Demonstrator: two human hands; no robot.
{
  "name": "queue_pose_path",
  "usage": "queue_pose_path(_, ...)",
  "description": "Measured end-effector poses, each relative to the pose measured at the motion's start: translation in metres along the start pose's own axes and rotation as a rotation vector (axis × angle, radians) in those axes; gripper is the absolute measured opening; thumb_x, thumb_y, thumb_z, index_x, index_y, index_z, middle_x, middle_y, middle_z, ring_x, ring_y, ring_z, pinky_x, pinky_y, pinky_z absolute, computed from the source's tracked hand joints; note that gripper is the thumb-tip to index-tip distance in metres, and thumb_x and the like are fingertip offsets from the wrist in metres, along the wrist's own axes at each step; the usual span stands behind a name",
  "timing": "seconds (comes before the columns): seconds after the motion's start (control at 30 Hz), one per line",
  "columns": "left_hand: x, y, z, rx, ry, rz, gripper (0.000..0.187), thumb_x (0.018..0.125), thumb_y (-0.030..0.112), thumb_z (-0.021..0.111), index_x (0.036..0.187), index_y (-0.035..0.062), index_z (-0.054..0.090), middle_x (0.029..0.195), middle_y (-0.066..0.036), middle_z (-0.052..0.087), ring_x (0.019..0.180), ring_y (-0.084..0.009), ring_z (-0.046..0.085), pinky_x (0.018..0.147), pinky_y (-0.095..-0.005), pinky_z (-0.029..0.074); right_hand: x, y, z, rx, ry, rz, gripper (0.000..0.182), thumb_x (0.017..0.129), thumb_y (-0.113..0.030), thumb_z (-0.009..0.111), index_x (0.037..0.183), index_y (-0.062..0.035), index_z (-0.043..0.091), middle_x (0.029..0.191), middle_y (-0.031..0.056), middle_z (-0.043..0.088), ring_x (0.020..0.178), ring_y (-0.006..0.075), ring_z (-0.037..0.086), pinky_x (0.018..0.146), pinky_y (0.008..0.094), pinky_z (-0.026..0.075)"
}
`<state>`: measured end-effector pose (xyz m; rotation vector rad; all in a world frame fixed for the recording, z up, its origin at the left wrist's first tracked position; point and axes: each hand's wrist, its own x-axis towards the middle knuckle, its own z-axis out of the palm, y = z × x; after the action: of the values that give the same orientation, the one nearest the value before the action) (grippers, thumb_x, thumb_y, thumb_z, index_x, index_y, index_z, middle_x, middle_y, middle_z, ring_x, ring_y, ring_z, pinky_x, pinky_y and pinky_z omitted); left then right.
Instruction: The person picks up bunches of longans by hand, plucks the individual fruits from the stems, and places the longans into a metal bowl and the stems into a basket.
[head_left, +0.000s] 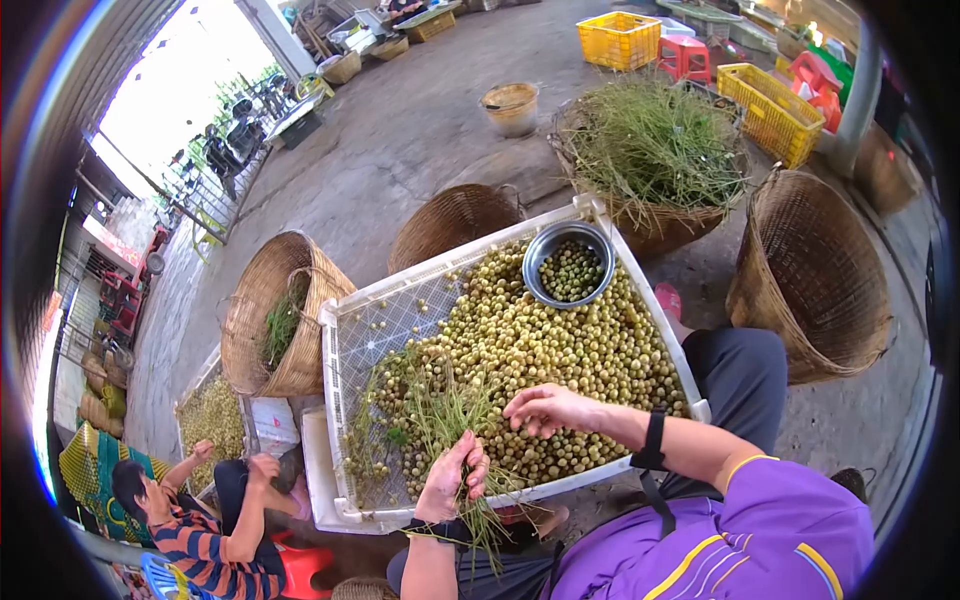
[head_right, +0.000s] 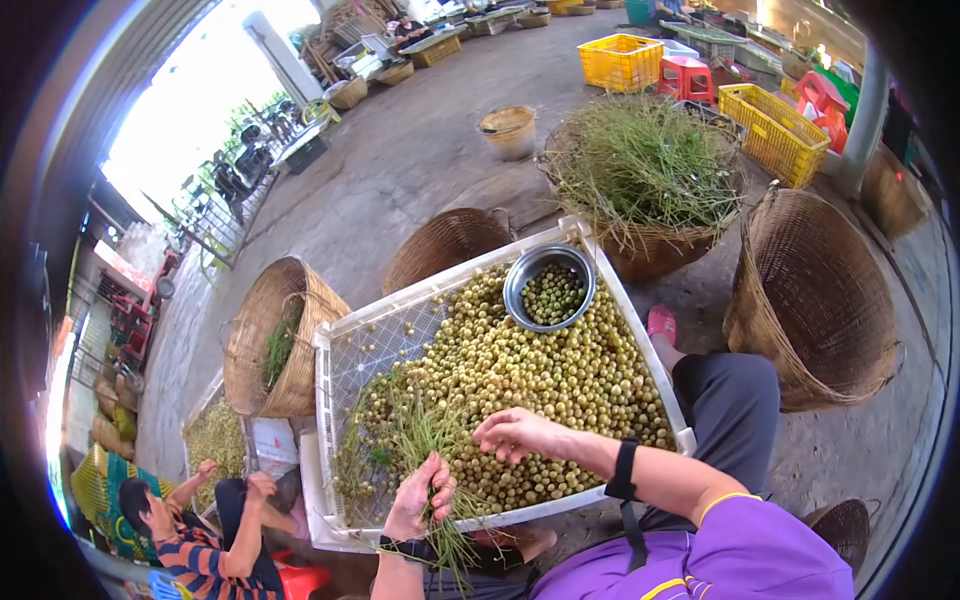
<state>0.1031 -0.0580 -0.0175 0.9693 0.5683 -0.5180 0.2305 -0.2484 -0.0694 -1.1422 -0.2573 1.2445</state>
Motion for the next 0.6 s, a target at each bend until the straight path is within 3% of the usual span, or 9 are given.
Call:
queue_pose_path(0.1, 0.003, -0.002, 0.005, 0.036, -0.010, -0.028, 0.042, 0.094, 0.045, 0.035, 0.066, 0.0132, 0.037, 0.046, 0.000, 0.034, 0.034, -0.0110, 0.033, 0.034, -0.0223, 0.030, 0.012, 0.009, 0.008, 0.029, 0.030, -0.114, 0.036, 0.085, -0.035, 0.061, 0.105, -0.0053, 0.057, 0.082, -0.0004, 0.063, 0.057, 0.0020, 0.052, 0.047, 0.0159, 0.043)
queue_pose_path(0.37, 0.003, -0.004, 0.001, 0.019, -0.042, -0.080, 0.040, 0.094, 0.043, 0.037, 0.067, 0.0130, 0.037, 0.048, 0.000, 0.034, 0.037, -0.0112, 0.033, 0.036, -0.0228, 0.030, 0.005, 0.006, -0.011, 0.053, 0.008, -0.103, 0.028, 0.088, -0.031, 0.056, 0.097, -0.0057, 0.062, 0.076, -0.0035, 0.061, 0.053, 0.0007, 0.049, 0.045, 0.0148, 0.039)
queue_pose_path(0.5, 0.001, -0.006, -0.003, 0.010, -0.055, -0.082, 0.040, 0.094, 0.040, 0.038, 0.067, 0.0117, 0.038, 0.048, -0.001, 0.036, 0.038, -0.0120, 0.037, 0.036, -0.0239, 0.032, -0.019, -0.007, -0.022, 0.295, 0.062, -0.229, 0.019, 0.086, -0.014, 0.054, 0.102, -0.0043, 0.059, 0.086, 0.0006, 0.064, 0.063, 0.0031, 0.059, 0.043, 0.0134, 0.039)
queue_pose_path(0.6, -0.001, -0.003, 0.012, 0.205, -0.001, -0.048, 0.038, 0.094, 0.038, 0.042, 0.067, 0.0105, 0.039, 0.049, -0.001, 0.037, 0.039, -0.0125, 0.039, 0.037, -0.0246, 0.034, -0.022, -0.023, -0.022, 0.183, 0.097, -0.180, 0.024, 0.087, -0.020, 0.053, 0.102, -0.0034, 0.060, 0.085, 0.0017, 0.063, 0.054, 0.0032, 0.052, 0.038, 0.0152, 0.035)
